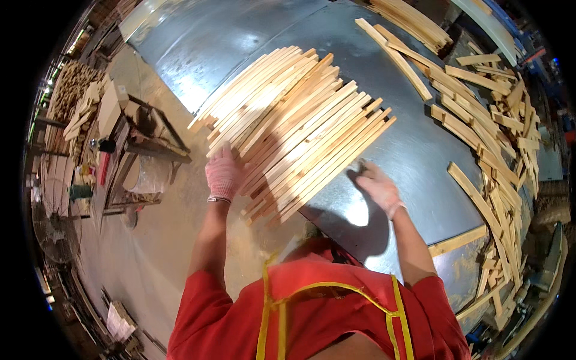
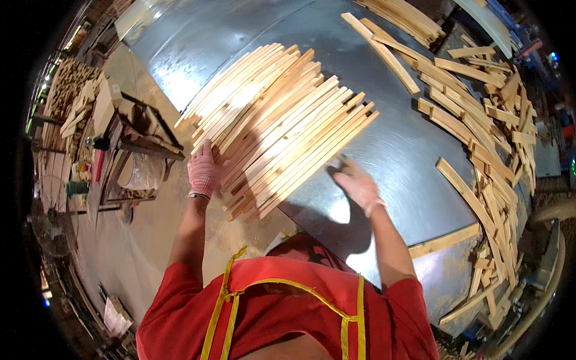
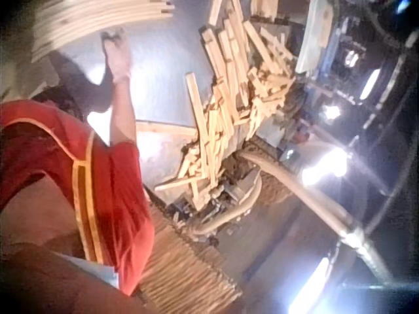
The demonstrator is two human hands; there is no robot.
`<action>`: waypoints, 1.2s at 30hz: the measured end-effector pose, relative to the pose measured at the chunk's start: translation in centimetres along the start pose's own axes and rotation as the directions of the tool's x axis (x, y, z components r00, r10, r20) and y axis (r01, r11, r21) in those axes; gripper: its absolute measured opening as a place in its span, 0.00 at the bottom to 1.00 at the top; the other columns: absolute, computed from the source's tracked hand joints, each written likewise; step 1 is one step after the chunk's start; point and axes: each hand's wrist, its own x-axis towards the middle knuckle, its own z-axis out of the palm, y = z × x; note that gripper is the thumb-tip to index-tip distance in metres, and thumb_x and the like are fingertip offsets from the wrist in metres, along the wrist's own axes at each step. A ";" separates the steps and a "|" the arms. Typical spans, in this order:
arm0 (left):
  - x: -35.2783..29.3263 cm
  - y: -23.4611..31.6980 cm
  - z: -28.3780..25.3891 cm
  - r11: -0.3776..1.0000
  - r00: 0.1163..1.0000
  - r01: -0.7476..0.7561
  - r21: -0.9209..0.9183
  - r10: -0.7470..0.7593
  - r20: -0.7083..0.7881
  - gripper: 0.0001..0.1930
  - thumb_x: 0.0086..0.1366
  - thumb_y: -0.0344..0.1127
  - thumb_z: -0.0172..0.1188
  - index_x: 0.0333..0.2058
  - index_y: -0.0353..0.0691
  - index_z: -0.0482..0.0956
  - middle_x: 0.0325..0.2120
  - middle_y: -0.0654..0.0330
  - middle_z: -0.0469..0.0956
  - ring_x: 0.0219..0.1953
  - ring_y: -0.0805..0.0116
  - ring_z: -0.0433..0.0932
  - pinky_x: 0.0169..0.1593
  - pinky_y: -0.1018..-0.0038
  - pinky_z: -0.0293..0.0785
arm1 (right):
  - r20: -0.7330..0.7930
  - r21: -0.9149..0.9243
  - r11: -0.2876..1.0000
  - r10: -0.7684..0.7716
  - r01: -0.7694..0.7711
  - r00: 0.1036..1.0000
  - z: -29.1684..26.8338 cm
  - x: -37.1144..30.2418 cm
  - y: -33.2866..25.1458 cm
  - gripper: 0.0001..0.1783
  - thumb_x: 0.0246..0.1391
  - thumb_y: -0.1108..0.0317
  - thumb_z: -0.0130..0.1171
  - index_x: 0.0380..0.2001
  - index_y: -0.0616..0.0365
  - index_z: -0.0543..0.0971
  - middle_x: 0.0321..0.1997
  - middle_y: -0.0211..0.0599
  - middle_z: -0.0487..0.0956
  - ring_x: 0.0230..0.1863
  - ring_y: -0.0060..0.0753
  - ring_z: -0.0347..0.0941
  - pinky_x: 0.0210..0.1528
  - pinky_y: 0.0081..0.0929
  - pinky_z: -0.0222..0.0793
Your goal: The person repeatedly picks up thin wooden planks from a large pile on a metal table and stacks them into a neat pile. Another person is visible in the background also handling wood. The camera wearer continues this repetitive stacking process throughout the clip.
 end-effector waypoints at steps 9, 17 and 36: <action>0.3 1.0 0.4 0.954 0.993 -0.113 -0.276 0.105 -0.044 0.15 0.56 0.46 0.72 0.33 0.43 0.80 0.35 0.51 0.82 0.40 0.46 0.81 0.45 0.52 0.78 | -0.903 0.053 0.604 0.368 -0.795 0.220 -11.8 -15.7 26.6 0.43 0.53 0.51 0.70 0.66 0.65 0.72 0.64 0.64 0.76 0.61 0.64 0.76 0.67 0.47 0.70; -2.9 4.7 1.6 0.973 0.979 -0.202 -0.114 0.196 -0.060 0.30 0.56 0.45 0.73 0.55 0.41 0.78 0.38 0.53 0.84 0.43 0.48 0.83 0.45 0.52 0.80 | -0.599 0.678 0.719 0.421 0.152 0.681 1.2 -9.1 17.4 0.53 0.52 0.62 0.71 0.76 0.70 0.58 0.62 0.54 0.75 0.52 0.42 0.77 0.52 0.37 0.78; -12.2 12.5 6.5 0.485 0.809 0.096 -0.869 0.471 0.352 0.27 0.57 0.46 0.75 0.51 0.37 0.83 0.40 0.51 0.85 0.46 0.53 0.85 0.49 0.57 0.81 | 0.217 0.810 0.584 -0.210 -0.056 0.953 6.2 -6.9 1.4 0.49 0.60 0.58 0.73 0.77 0.60 0.58 0.70 0.50 0.73 0.73 0.43 0.66 0.76 0.38 0.60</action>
